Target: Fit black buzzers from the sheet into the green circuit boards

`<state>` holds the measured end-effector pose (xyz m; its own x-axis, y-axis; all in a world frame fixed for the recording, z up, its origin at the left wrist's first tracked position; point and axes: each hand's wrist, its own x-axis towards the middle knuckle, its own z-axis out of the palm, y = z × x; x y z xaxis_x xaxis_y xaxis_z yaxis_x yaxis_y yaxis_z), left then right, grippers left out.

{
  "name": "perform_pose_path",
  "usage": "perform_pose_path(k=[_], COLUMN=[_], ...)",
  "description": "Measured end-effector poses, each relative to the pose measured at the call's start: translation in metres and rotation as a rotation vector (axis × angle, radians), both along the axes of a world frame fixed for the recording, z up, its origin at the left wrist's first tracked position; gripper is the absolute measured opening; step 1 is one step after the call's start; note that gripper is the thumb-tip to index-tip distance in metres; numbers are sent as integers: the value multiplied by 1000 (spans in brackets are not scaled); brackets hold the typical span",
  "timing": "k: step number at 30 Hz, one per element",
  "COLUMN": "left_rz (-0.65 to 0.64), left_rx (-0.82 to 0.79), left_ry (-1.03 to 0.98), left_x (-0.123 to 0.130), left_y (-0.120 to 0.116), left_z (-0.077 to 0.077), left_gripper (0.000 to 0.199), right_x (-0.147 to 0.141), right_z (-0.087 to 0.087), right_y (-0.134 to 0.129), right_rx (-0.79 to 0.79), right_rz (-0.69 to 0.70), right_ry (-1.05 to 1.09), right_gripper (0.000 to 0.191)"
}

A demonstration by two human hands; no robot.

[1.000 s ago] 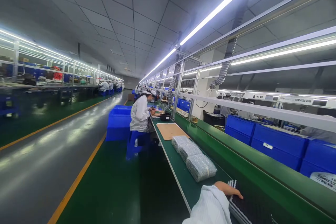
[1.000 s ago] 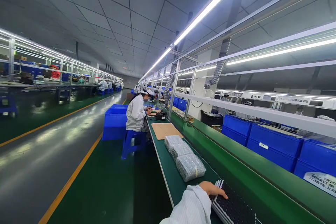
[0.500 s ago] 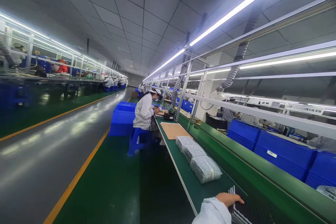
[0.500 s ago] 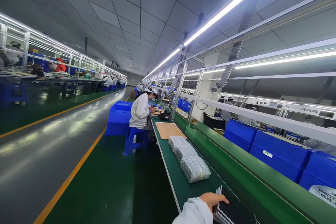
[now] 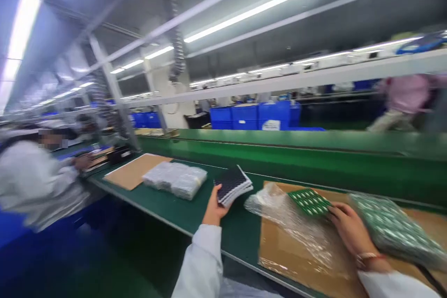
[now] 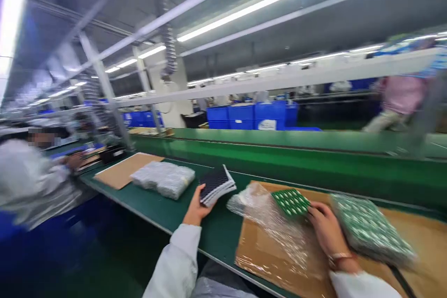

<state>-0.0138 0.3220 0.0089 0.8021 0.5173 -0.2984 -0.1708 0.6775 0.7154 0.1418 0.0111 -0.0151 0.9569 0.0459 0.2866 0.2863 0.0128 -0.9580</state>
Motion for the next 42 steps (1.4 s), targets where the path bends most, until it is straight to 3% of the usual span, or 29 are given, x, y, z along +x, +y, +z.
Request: perform_pose_path(k=[2, 5, 11, 14, 17, 22, 28, 34, 39, 42], left_rz=[-16, -60, -172, -225, -266, -308, -325, -262, -161, -99], left_rx=[-67, -135, -202, -207, -189, -142, -94, -77, -23, 17], left_ry=[-27, -64, -53, -7, 54, 153, 238, 255, 254, 215], left_x=[5, 16, 41, 52, 62, 70, 66, 61, 58, 51], left_y=[-9, -28, -73, -92, -103, -107, -109, -102, -93, -78], left_z=[7, 23, 58, 64, 58, 30, 5, 20, 46, 53], left_gripper=[32, 29, 28, 21, 16, 10, 11, 10, 15, 24], right_x=[1, 3, -16, -25, -23, 1, 16, 23, 29, 31], right_z=[-12, -18, -23, -16, 0, 16, 2, -5, -3, 7], right_y=[-18, -22, -17, -25, -48, -111, -149, -165, -170, -171], right_rx=[113, 222, 250, 228, 212, 158, -96, -313, -285, -258], right_rz=[-16, -21, -15, -52, -152, -340, -490, -500, -423, -330], right_ry=[77, 103, 146, 108, 42, 41, 81, 69, 215, 337], right_gripper=[37, 39, 35, 33, 34, 40, 38, 35, 44, 48])
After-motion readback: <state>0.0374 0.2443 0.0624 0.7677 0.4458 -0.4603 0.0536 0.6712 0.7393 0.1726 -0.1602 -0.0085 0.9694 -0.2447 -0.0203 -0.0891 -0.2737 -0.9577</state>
